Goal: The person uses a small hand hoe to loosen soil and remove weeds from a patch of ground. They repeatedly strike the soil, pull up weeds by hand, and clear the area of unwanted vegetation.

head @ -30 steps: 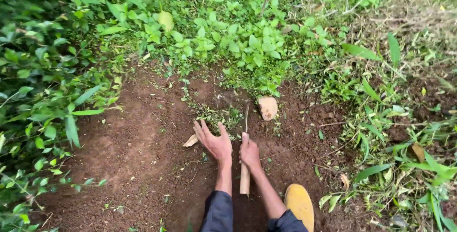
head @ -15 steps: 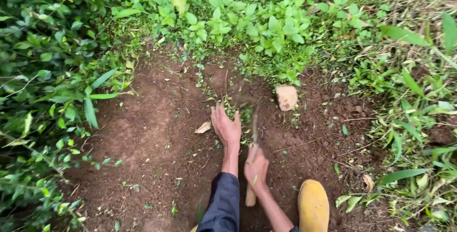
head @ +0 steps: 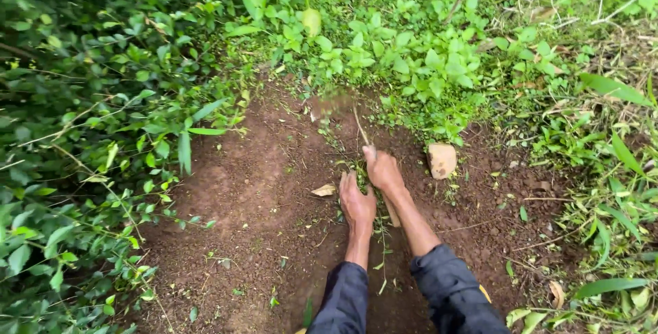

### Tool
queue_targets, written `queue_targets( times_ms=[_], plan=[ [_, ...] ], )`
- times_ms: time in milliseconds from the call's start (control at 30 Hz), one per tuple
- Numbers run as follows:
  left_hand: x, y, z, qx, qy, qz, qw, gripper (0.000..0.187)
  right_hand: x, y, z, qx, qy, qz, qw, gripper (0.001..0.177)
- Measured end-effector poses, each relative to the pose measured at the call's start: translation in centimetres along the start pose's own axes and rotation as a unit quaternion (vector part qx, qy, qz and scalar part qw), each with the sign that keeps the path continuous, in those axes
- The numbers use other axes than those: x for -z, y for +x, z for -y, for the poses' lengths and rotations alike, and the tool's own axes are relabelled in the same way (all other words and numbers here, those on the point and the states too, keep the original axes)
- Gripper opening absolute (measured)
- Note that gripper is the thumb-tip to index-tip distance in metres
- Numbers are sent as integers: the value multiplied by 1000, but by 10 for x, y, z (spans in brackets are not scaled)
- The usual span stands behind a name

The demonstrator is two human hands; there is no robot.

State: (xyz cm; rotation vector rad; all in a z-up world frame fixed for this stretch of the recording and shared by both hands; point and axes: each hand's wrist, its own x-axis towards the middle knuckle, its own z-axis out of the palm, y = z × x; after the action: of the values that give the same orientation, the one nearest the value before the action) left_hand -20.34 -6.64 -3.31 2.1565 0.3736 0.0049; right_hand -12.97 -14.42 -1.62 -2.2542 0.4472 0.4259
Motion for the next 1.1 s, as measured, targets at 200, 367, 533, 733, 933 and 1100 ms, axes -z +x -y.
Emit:
queue_targets(
  times_ms=[200,367,533,733,933,1100],
  plan=[
    [27,20,7,-58,-148,-175,972,43,44,-73,5,-62,-10,100,993,75],
    [30,71,0,-20,-102,-194,975,34,29,-62,-90,-81,-49,128,987,74],
    [13,110,-15,48,-47,-171,983,39,32,-84,-132,-125,-6,155,980,68],
    [-9,148,-6,92,-1,-40,995,55,35,-96,-138,-174,91,150,969,57],
    [-23,158,26,44,-113,-56,991,30,50,-95,-139,-154,112,168,967,53],
    [46,117,-22,-11,8,128,992,22,61,-90,-136,-125,165,89,974,49]
  ],
)
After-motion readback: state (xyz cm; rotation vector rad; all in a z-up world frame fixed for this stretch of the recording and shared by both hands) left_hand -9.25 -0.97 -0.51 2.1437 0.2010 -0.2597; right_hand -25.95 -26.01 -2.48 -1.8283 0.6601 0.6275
